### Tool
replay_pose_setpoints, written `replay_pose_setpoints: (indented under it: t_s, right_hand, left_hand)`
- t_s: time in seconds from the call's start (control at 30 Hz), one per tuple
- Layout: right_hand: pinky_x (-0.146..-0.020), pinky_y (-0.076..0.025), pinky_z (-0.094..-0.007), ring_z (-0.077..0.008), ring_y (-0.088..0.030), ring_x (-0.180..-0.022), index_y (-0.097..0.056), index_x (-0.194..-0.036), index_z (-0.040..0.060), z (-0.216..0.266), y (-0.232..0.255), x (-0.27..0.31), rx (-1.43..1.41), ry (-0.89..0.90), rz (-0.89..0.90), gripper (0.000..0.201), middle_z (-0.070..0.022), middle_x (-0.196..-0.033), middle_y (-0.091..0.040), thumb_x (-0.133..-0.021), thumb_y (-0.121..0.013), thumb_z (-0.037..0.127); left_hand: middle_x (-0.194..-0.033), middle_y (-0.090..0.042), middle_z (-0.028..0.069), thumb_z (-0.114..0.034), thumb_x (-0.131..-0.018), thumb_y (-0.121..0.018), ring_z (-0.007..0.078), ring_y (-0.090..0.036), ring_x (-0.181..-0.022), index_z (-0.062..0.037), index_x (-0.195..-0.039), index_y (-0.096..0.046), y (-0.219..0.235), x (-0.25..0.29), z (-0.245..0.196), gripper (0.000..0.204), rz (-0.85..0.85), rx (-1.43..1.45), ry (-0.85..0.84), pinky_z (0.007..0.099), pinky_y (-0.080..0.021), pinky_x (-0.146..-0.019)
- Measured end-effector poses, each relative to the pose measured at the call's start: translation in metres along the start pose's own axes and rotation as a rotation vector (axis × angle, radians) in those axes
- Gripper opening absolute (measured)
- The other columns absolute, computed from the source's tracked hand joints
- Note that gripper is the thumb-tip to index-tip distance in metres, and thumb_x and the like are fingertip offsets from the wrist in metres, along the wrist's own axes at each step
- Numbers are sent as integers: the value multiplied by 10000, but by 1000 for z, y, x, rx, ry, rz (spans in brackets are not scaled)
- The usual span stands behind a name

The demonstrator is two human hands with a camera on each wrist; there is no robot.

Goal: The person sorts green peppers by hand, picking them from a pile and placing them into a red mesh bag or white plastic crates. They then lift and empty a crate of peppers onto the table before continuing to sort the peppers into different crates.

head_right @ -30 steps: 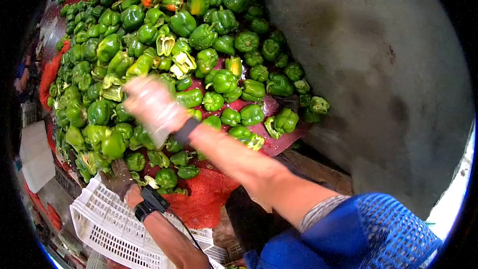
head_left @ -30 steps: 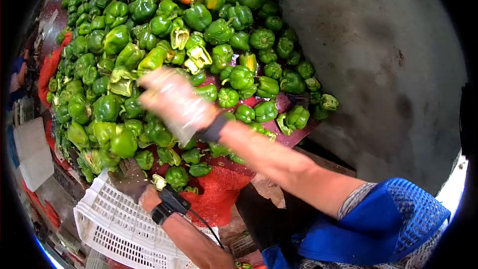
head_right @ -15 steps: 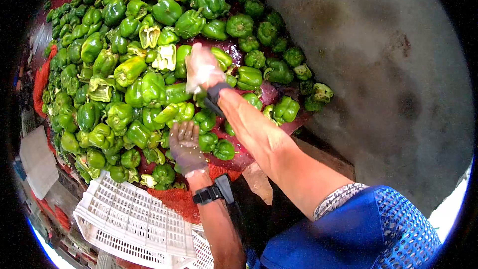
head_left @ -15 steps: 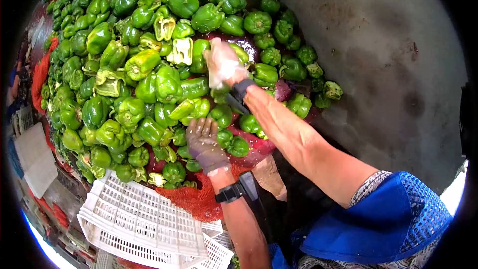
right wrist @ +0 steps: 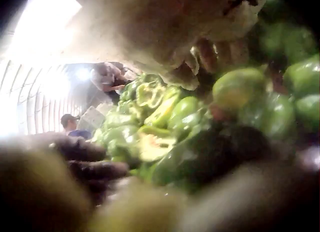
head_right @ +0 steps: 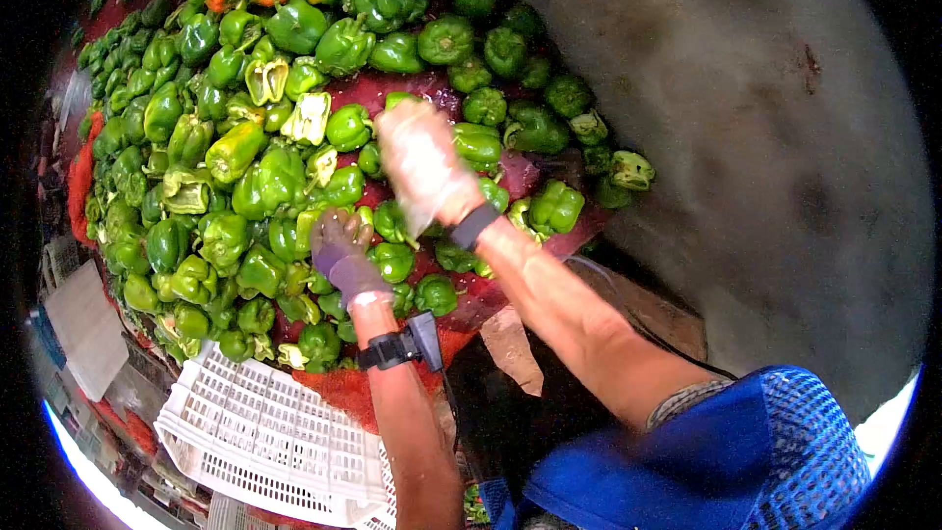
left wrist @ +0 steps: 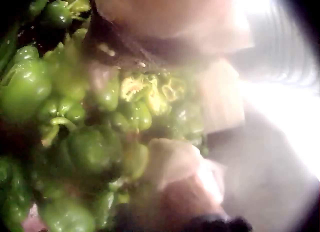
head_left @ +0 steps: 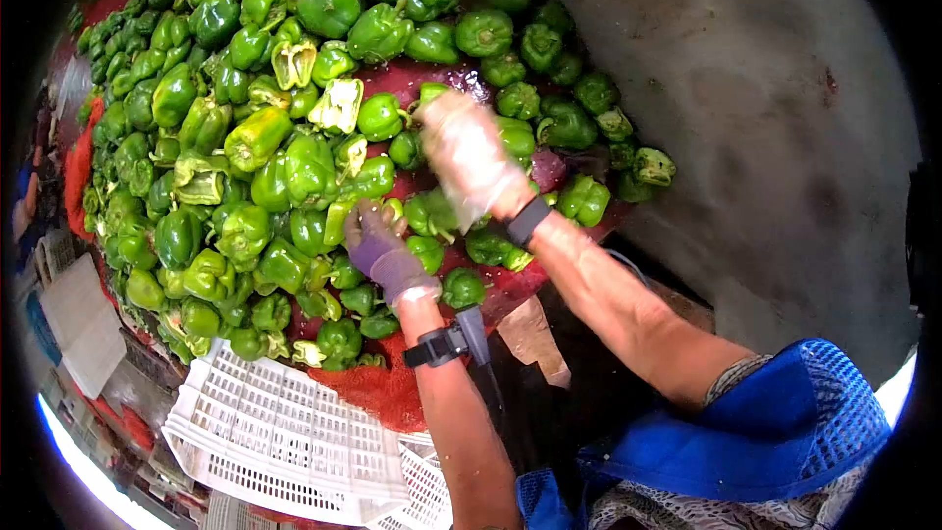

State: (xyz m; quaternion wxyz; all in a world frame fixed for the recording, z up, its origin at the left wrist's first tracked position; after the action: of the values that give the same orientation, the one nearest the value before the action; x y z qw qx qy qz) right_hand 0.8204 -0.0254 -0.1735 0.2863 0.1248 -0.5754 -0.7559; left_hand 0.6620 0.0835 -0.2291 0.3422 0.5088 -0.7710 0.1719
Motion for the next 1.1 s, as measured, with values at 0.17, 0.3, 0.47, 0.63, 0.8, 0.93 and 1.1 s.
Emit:
replay_pose_setpoints:
  t_s: [0.17,0.3,0.47,0.63,0.8,0.93,1.1]
  right_hand:
    - [-969,-508,-492,-467,-592,-1137,-549,-1377,162,-49,-63,-44,-200,-5,189,599,-290,-1251,-590,-795,-631,42]
    - [-858,-518,-476,-426,-623,-1010,-602,-1201,96,-42,-18,-61,-388,-42,172,537,-228,-1080,-601,-681,-715,22]
    - [-887,-557,-462,-447,-621,-1148,-505,-1395,86,31,-9,-104,-404,490,278,747,-303,-1460,-453,-679,-709,17]
    - [-864,-568,-476,-382,-644,-1143,-561,-1355,99,59,-24,-134,-5,407,560,749,-173,-1534,-413,-642,-789,89]
    - [-832,-559,-502,-436,-668,-1038,-625,-1216,25,26,-32,-115,31,236,549,488,-250,-1196,-603,-746,-744,72]
    - [-786,-573,-468,-389,-715,-885,-704,-1160,49,-1,-32,-110,-62,327,510,439,-242,-911,-720,-741,-689,179]
    - [-721,-603,-484,-365,-749,-844,-783,-943,34,22,-55,-119,431,457,482,294,-208,-914,-752,-667,-715,109]
  left_hand:
    - [-1332,-544,205,-385,-1012,-591,351,-616,-1075,12,-1446,-416,-54,3,-24,613,-99,56,-35,412,-559,-807]
    - [-1147,-627,182,-427,-942,-694,279,-632,-825,4,-1356,-498,-72,-59,-5,629,-189,100,248,391,-519,-624]
    - [-1014,-665,140,-192,-951,-635,225,-647,-707,-39,-1451,-449,-80,-71,-15,555,-66,108,147,315,-509,-502]
    - [-1050,-694,156,-137,-964,-545,295,-689,-771,-67,-1400,-498,-77,-69,-18,444,110,-153,54,397,-555,-582]
    - [-1208,-685,189,-181,-926,-601,424,-679,-1081,-150,-1311,-588,-96,-79,-24,387,239,-1151,-267,487,-554,-877]
    - [-1251,-677,168,-160,-940,-586,367,-694,-1097,-159,-1284,-624,-118,-60,-35,346,293,-1359,-370,479,-578,-839]
    - [-1071,-746,152,-197,-924,-659,343,-730,-1005,-94,-1070,-696,-120,-81,-13,182,296,-1266,-477,436,-593,-796]
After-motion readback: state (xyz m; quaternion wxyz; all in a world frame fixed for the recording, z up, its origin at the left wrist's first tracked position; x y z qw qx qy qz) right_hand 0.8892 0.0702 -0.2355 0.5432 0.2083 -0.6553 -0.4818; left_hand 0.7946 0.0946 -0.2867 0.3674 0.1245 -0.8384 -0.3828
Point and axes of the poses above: each hand's wrist, its own x-axis away from the middle knuckle, its own y-axis out of the back of the hand, z = x × y, the point moved 5 cm from there along -x, towards the middle knuckle
